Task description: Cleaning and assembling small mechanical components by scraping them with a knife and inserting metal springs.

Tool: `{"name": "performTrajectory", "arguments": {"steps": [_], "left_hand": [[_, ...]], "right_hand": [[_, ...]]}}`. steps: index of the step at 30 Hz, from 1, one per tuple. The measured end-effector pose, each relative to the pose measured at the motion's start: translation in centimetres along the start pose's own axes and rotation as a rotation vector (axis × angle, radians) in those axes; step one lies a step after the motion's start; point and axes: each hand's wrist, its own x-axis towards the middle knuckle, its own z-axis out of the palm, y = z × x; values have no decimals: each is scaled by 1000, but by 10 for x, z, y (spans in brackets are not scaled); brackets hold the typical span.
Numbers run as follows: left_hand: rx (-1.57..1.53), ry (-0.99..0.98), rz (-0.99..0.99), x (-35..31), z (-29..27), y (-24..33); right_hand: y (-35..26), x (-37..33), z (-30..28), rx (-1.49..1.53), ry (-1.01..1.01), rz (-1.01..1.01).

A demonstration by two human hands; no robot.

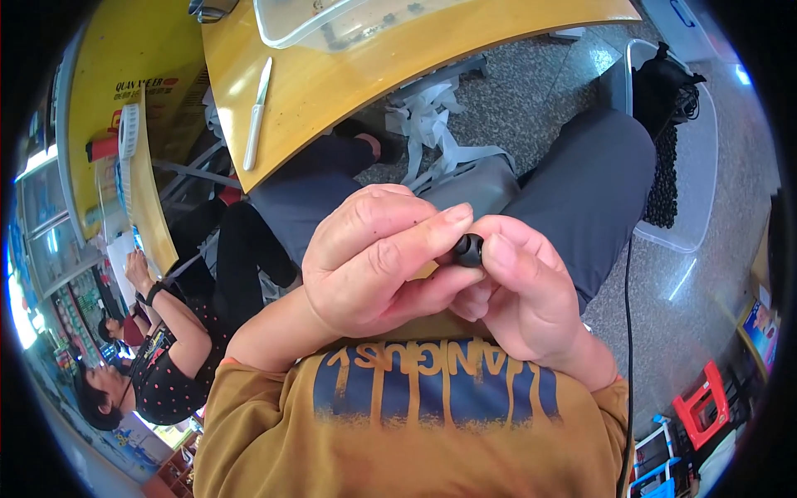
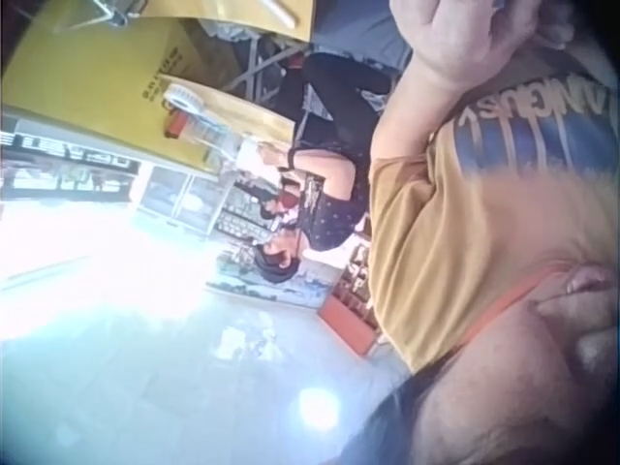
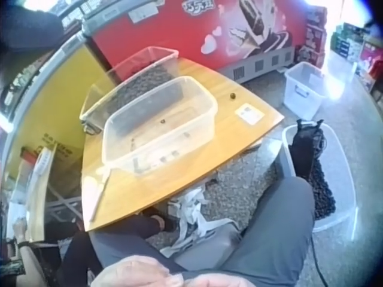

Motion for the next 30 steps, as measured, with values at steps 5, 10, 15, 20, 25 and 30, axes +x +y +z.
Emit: {"name": "performTrajectory", "arguments": {"steps": [5, 10, 15, 20, 25, 30], "left_hand": [[73, -19, 54, 6, 1, 1], [250, -65, 154, 15, -4, 4], [479, -79, 255, 20, -5, 2], [457, -123, 164, 22, -10, 8], [176, -184, -13, 18, -12, 5], [91, -172, -50, 18, -8, 6]], "right_hand": [[-6, -2, 7, 21, 55, 11], [-5, -3, 7, 86, 55, 10], [-6, -3, 5, 73, 93, 5], [-5, -2, 10, 43, 133, 5], [-5, -3, 3, 60, 56, 20], [-5, -4, 6, 0, 66, -26]]}}
